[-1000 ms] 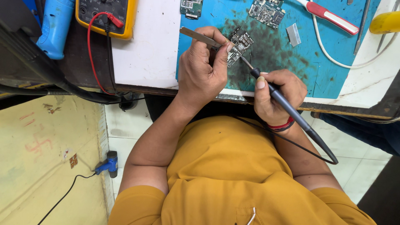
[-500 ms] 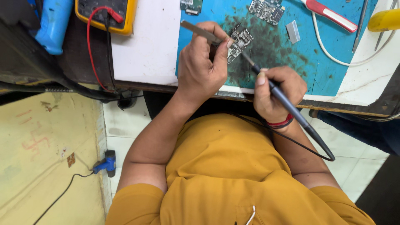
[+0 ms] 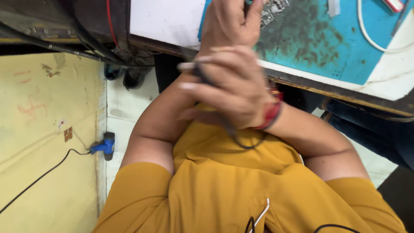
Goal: The person solders components on a small circuit board at a workbench, holding the board steady with one hand while applying a soldering iron with the other, and uses a small metal tool to work on the board's components throughout the episode.
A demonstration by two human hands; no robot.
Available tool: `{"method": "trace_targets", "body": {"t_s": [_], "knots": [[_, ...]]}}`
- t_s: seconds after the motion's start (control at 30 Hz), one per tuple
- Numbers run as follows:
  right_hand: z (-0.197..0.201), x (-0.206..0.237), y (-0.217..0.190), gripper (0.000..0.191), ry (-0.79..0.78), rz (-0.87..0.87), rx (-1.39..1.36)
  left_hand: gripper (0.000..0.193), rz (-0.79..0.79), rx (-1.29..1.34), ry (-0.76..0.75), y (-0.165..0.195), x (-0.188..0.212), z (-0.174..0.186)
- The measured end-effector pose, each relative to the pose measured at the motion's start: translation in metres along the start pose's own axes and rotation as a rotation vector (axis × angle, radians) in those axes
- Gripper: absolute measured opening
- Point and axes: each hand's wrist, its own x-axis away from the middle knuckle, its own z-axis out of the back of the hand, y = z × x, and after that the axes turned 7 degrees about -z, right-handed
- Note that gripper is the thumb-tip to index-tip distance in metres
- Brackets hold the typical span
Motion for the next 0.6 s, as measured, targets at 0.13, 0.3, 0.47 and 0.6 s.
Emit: {"method": "trace_targets", "body": {"t_s": [0.13, 0.3, 0.47, 0.6], "knots": [[-0.027, -0.02, -0.016, 0.041, -0.124, 0.01, 0.109, 0.019, 0.224, 0.27, -0.123, 0.006, -0.006, 0.002], [-0.012, -0.007, 0.002, 0.036, 0.061, -0.109, 0.338, 0.018, 0.393, 0.389, -0.273, 0.007, -0.016, 0.007], [0.011, 0.0, 0.016, 0.036, 0.303, -0.305, 0.414, 0.021, 0.255, 0.353, -0.24, 0.011, -0.02, 0.01], [0.001, 0.004, -0.005, 0.036, 0.131, -0.111, 0.221, 0.015, 0.463, 0.308, -0.272, 0.024, -0.019, 0.009]]}}
